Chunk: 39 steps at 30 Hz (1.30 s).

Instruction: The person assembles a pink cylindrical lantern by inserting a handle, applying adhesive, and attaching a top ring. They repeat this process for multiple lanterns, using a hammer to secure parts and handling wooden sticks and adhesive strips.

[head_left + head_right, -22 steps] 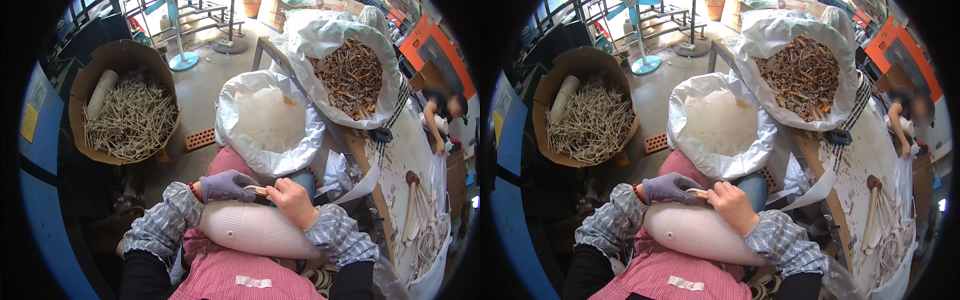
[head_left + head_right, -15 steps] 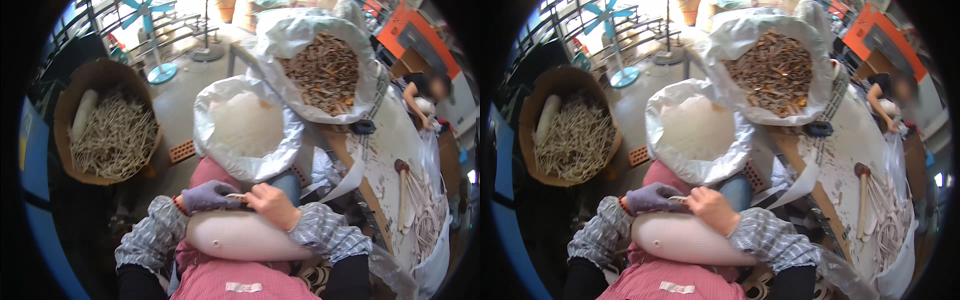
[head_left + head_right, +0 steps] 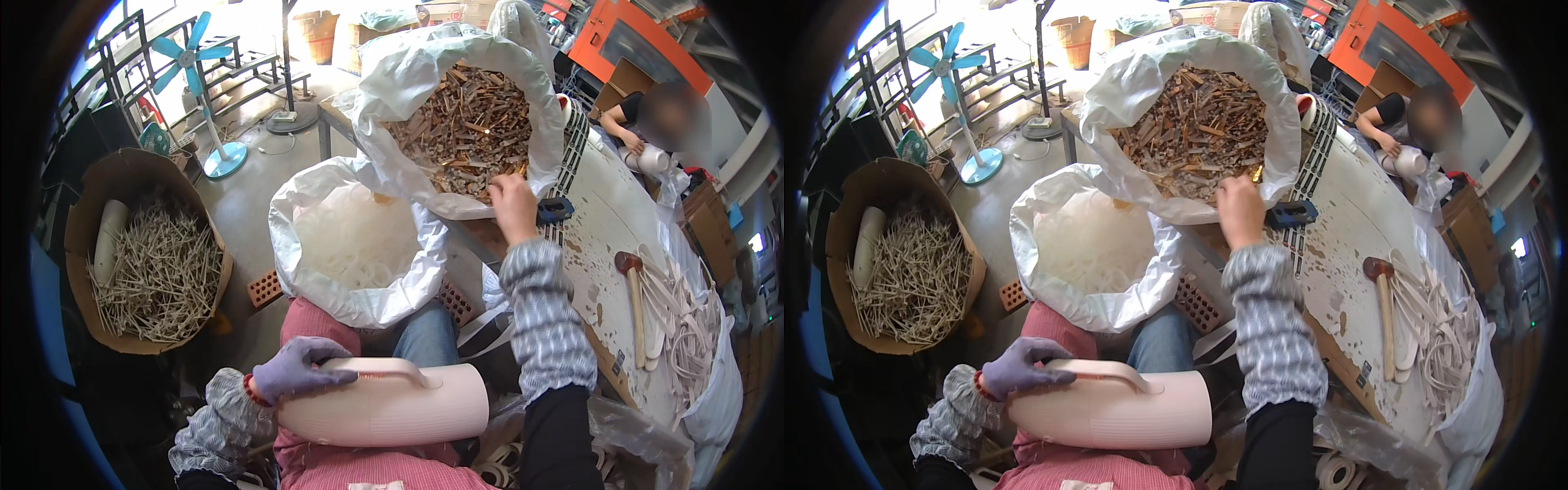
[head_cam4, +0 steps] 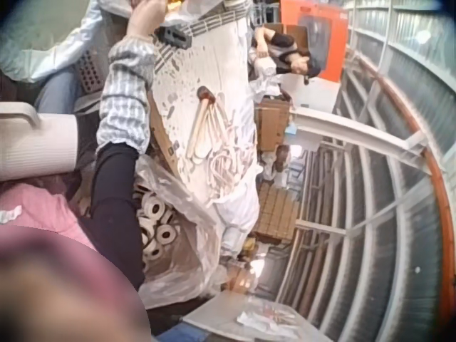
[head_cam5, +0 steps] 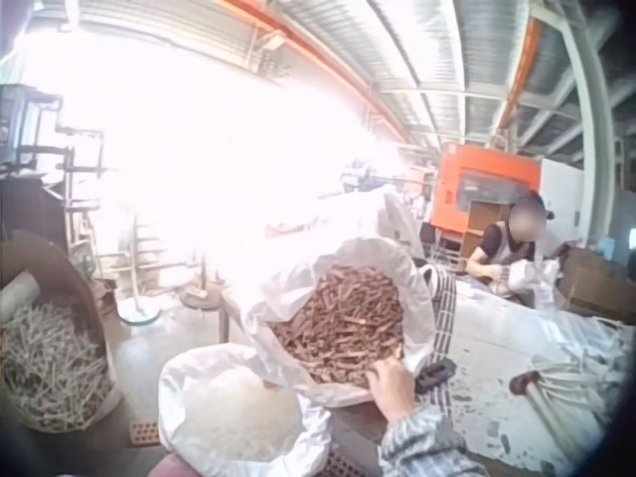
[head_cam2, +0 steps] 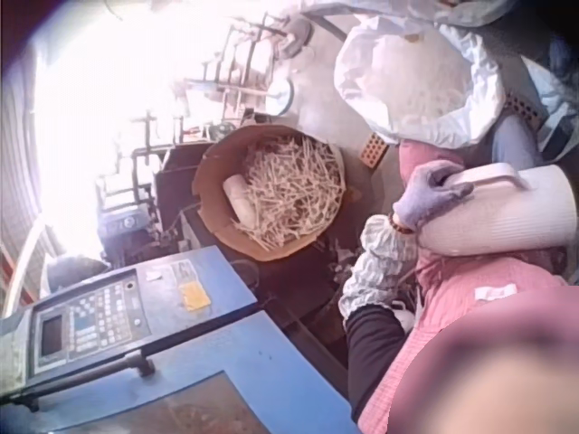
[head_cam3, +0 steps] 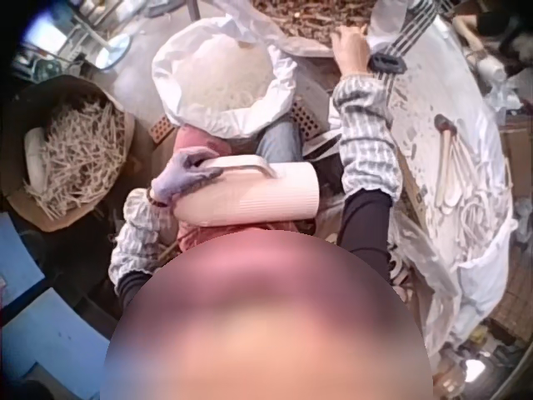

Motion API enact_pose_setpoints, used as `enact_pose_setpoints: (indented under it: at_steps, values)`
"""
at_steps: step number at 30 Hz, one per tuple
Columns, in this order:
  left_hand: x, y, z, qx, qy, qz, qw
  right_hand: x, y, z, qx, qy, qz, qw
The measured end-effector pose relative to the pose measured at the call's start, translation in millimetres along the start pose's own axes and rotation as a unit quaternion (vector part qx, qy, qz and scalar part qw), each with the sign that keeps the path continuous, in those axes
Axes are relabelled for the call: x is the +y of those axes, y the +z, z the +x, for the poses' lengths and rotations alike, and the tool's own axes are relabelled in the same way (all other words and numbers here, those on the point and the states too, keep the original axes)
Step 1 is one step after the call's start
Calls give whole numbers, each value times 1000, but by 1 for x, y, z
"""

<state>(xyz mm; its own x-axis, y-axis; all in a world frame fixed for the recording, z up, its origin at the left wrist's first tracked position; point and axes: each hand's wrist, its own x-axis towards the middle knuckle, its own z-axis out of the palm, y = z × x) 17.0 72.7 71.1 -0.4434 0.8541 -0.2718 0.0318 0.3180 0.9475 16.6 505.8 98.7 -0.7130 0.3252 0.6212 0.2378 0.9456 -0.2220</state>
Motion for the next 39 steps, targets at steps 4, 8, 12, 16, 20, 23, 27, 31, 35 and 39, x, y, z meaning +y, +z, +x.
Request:
enact_pose_setpoints:
  at_steps: [4, 8, 12, 16, 20, 23, 27, 31, 35, 39]
  values:
    - [20, -10, -11, 2, 301, 277, 913, 42, 18, 26, -138, 104, -149, 974]
    - [16, -10, -32, -16, 297, 243, 923, 41, 15, 26, 29, 70, 17, 997]
    - [28, -11, -41, 90, 229, 298, 922, -33, 11, -14, -47, 165, 329, 929]
    - [28, 3, -10, 248, 337, 411, 810, -151, -19, -100, -348, 172, 659, 644]
    - [7, 2, -10, 171, 371, 319, 855, -188, -39, -152, -448, 165, 670, 568]
    - [-1, 2, -20, 139, 386, 288, 865, -196, -56, -160, -387, 42, 520, 760]
    - [-9, 8, -43, 79, 335, 224, 912, -200, -71, -165, -396, -173, 372, 822]
    - [-13, 16, -71, 117, 328, 170, 922, -205, -82, -167, -469, -138, 414, 768]
    - [-33, 24, -80, 141, 332, 235, 903, -214, -79, -174, -506, -140, 442, 727]
    - [-39, 26, -80, 150, 337, 225, 902, -216, -79, -177, -514, -157, 429, 726]
